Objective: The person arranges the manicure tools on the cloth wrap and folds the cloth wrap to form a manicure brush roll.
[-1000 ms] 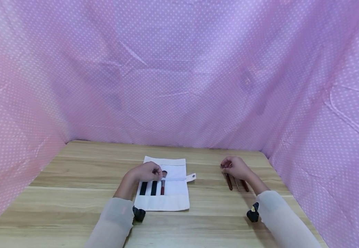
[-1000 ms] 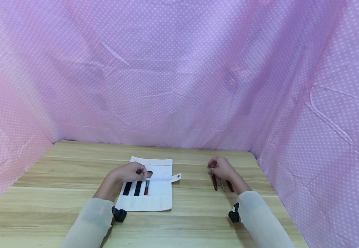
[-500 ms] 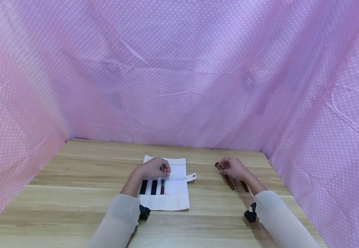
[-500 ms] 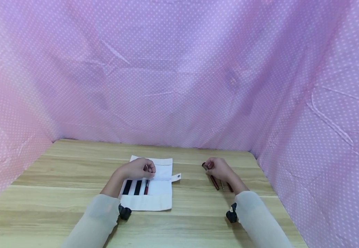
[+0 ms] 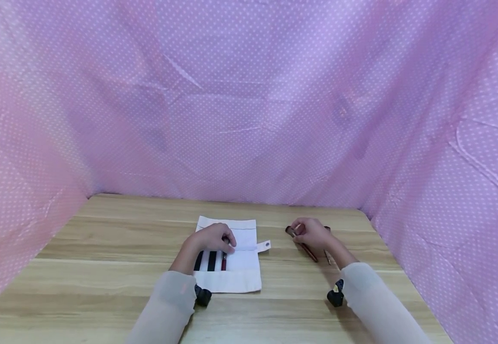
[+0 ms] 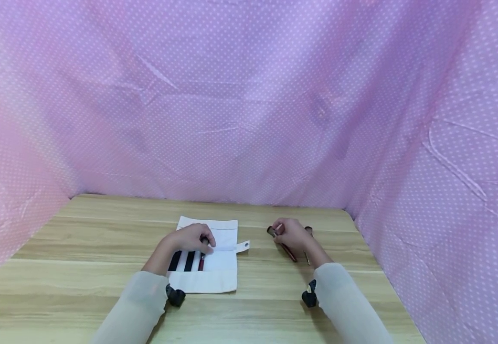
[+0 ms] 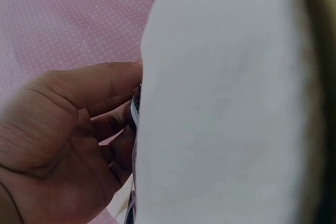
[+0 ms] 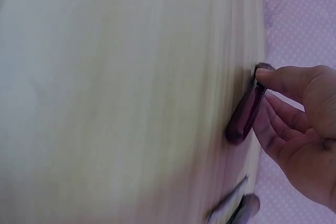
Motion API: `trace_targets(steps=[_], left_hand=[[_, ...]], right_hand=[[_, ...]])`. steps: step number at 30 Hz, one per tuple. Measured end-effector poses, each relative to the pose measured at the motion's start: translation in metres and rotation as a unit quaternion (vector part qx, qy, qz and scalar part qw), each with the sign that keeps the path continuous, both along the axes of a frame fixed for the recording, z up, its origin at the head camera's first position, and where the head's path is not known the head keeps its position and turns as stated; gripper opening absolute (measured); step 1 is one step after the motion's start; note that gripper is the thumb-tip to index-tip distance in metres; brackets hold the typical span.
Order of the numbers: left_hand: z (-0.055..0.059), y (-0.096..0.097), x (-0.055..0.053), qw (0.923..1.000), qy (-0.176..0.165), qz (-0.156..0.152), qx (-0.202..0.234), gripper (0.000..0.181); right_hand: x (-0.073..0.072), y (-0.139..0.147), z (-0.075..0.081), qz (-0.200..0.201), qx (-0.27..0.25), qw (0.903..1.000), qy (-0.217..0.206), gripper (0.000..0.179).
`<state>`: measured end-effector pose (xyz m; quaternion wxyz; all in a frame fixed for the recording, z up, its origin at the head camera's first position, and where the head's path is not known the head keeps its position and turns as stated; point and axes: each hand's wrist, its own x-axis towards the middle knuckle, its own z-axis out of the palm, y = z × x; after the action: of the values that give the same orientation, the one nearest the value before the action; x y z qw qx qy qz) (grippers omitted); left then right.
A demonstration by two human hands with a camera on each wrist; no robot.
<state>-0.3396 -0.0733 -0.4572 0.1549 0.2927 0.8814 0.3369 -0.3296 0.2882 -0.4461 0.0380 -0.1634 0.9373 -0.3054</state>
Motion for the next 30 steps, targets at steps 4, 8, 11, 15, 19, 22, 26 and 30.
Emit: trace_targets(steps=[4,8,11,15,19,22,26,30], left_hand=[[-0.001,-0.001,0.001,0.9999,0.002,-0.005,0.010,0.005],[-0.001,-0.002,0.000,0.9997,0.007,-0.014,0.016,0.006],[-0.002,-0.002,-0.001,0.9997,0.005,-0.015,0.017,0.007],[-0.005,-0.002,-0.001,0.9999,-0.005,-0.003,0.015,0.005],[-0.006,-0.002,-0.001,0.9998,-0.010,0.007,0.016,0.006],[-0.006,-0.003,-0.002,0.9997,-0.012,0.010,0.017,0.008],[-0.005,-0.003,0.000,0.9996,-0.017,0.006,0.020,0.008],[-0.005,-0.003,0.000,0.9996,-0.010,-0.007,0.024,0.008]], right_hand=[[-0.002,-0.014,0.002,-0.003,-0.006,1.0000,-0.004,0.028],[-0.006,-0.030,0.007,-0.013,-0.020,0.9997,-0.004,0.030],[-0.011,-0.041,0.012,-0.018,-0.044,0.9989,-0.001,0.031],[-0.018,-0.056,0.018,-0.007,-0.089,0.9958,0.018,0.031],[-0.022,-0.074,0.027,-0.009,-0.121,0.9923,0.026,0.033],[-0.023,-0.089,0.033,-0.020,-0.146,0.9890,0.016,0.037],[-0.025,-0.108,0.034,-0.022,-0.187,0.9821,0.004,0.041],[-0.028,-0.124,0.029,-0.026,-0.227,0.9735,-0.012,0.046]])
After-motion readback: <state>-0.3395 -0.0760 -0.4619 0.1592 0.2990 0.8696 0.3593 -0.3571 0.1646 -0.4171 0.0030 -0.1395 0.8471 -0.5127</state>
